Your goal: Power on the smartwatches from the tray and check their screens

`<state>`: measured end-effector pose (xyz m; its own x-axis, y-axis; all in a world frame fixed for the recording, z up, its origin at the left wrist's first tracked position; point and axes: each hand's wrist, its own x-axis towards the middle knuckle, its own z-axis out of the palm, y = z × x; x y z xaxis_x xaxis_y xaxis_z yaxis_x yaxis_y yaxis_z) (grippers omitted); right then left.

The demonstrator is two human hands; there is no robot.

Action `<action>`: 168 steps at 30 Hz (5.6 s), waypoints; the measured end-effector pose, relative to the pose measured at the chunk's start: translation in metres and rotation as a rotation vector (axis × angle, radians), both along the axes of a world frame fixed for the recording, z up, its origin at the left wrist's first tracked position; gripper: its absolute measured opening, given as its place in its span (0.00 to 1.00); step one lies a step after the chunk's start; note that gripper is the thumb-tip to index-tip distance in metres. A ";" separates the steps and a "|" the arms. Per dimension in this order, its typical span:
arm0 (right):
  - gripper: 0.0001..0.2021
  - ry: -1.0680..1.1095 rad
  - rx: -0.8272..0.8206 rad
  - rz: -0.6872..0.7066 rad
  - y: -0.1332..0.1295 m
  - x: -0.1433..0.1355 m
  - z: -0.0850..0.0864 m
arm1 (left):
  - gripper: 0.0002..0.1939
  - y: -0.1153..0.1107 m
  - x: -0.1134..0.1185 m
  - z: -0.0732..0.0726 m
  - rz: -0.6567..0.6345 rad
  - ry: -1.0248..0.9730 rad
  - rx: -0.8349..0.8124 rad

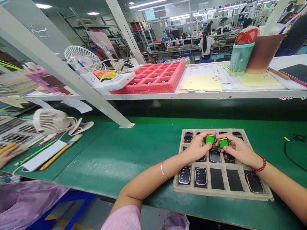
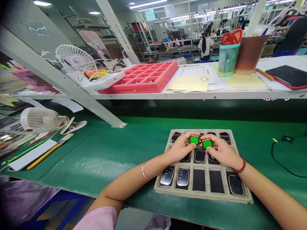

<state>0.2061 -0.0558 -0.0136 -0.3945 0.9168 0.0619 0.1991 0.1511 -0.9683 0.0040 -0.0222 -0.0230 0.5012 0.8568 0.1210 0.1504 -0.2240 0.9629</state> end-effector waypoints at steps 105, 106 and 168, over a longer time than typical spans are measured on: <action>0.17 -0.076 -0.014 0.017 0.001 0.005 -0.001 | 0.26 -0.001 -0.003 0.001 -0.148 -0.022 -0.036; 0.17 -0.081 -0.006 0.014 0.001 0.005 -0.001 | 0.26 -0.001 -0.003 0.001 -0.146 -0.019 -0.035; 0.13 -0.853 0.597 -0.274 -0.116 0.059 -0.022 | 0.25 -0.074 -0.054 0.018 -0.111 0.641 0.651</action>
<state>0.2655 -0.1721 -0.0358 -0.3044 0.8935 0.3302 0.8729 0.4004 -0.2786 -0.0499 -0.0961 -0.0046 0.7142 0.6600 0.2329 0.5573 -0.7376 0.3814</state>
